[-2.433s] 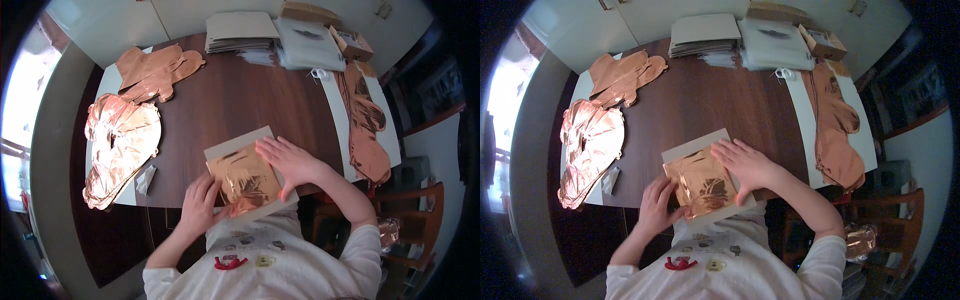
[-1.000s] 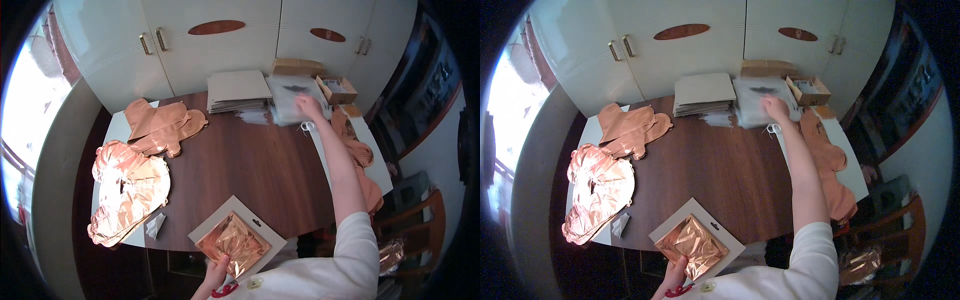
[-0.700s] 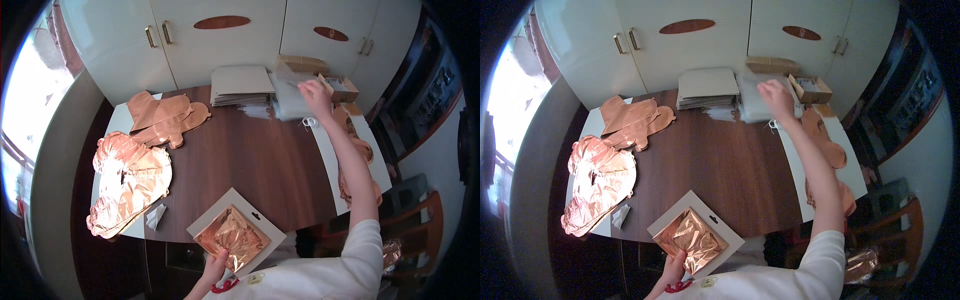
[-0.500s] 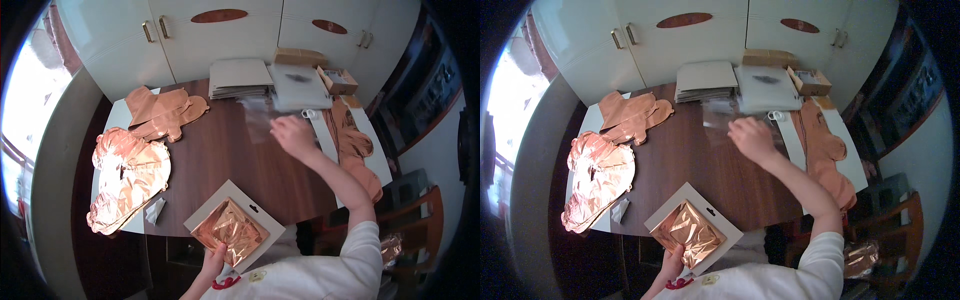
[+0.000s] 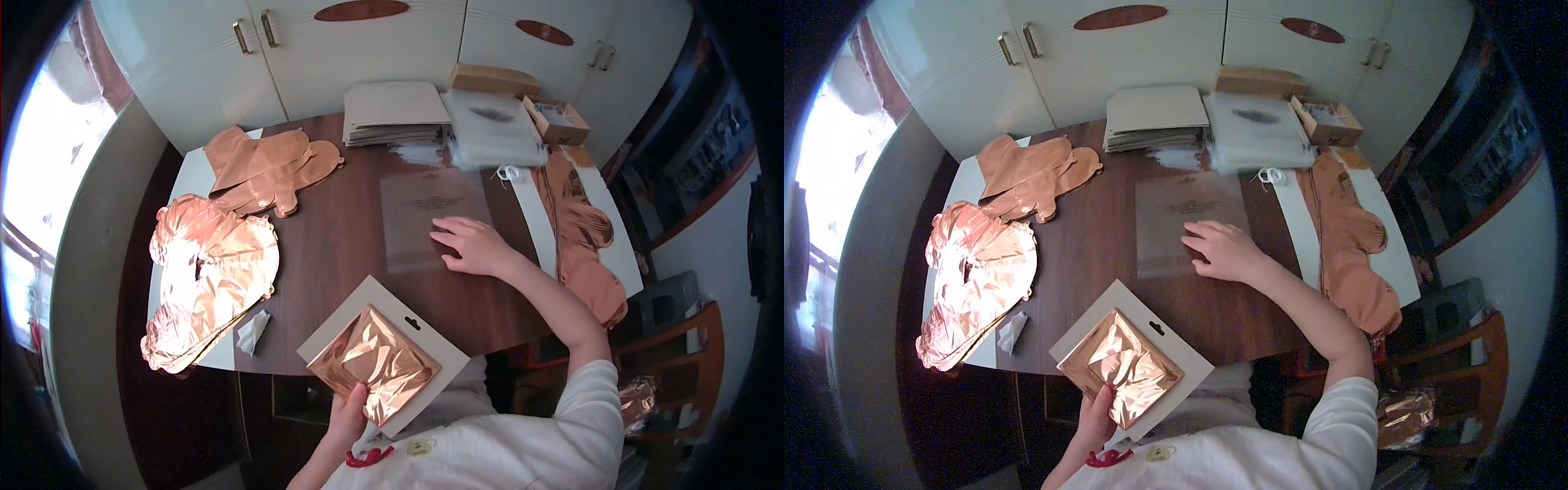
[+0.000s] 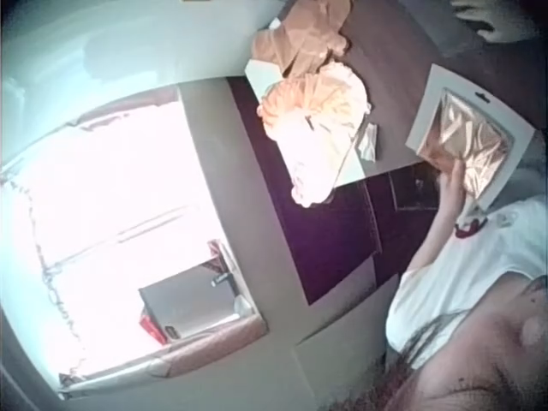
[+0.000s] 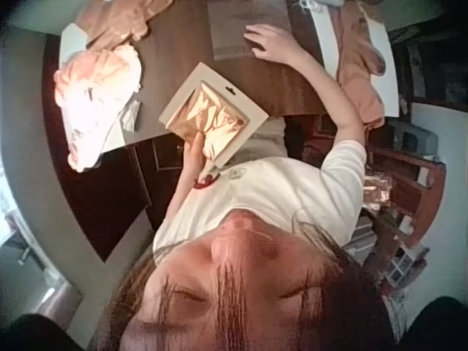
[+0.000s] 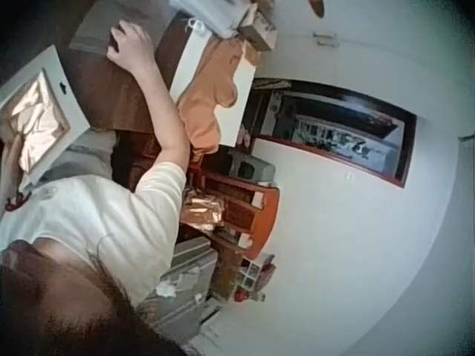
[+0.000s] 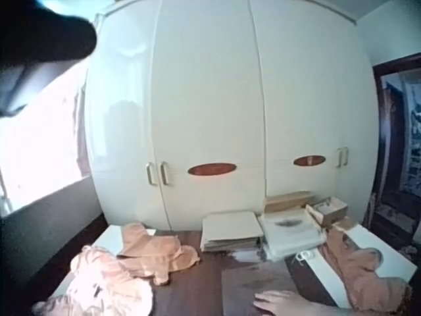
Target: Folding a foil balloon and placing it into a retail plastic bag with a cardboard backing.
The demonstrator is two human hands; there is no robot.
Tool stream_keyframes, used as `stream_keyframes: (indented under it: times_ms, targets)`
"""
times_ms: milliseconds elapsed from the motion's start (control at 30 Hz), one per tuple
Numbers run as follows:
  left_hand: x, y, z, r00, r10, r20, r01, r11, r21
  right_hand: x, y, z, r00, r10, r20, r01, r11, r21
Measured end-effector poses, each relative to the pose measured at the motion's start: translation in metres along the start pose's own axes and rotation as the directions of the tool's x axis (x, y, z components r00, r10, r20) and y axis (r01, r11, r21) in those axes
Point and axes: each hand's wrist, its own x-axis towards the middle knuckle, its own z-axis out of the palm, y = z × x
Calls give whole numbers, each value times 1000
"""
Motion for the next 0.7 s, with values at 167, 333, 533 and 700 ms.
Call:
stream_keyframes:
  times_ms: [167, 333, 533, 700]
  targets:
    - [8, -5, 6, 992, -85, 94, 86, 996, -13, -6, -7, 0, 997, -42, 63, 41, 999, 12]
    - [14, -8, 16, 988, -106, 112, 106, 994, 9, -5, -35, -5, 997, -34, 63, 32, 999, 37]
    - [14, -5, 19, 977, -172, 126, 169, 985, 34, -1, -44, -8, 977, 171, 128, -202, 937, 287]
    - [15, 1, 23, 971, -225, 82, 221, 974, 53, -3, -62, -12, 966, 174, 189, -233, 904, 359]
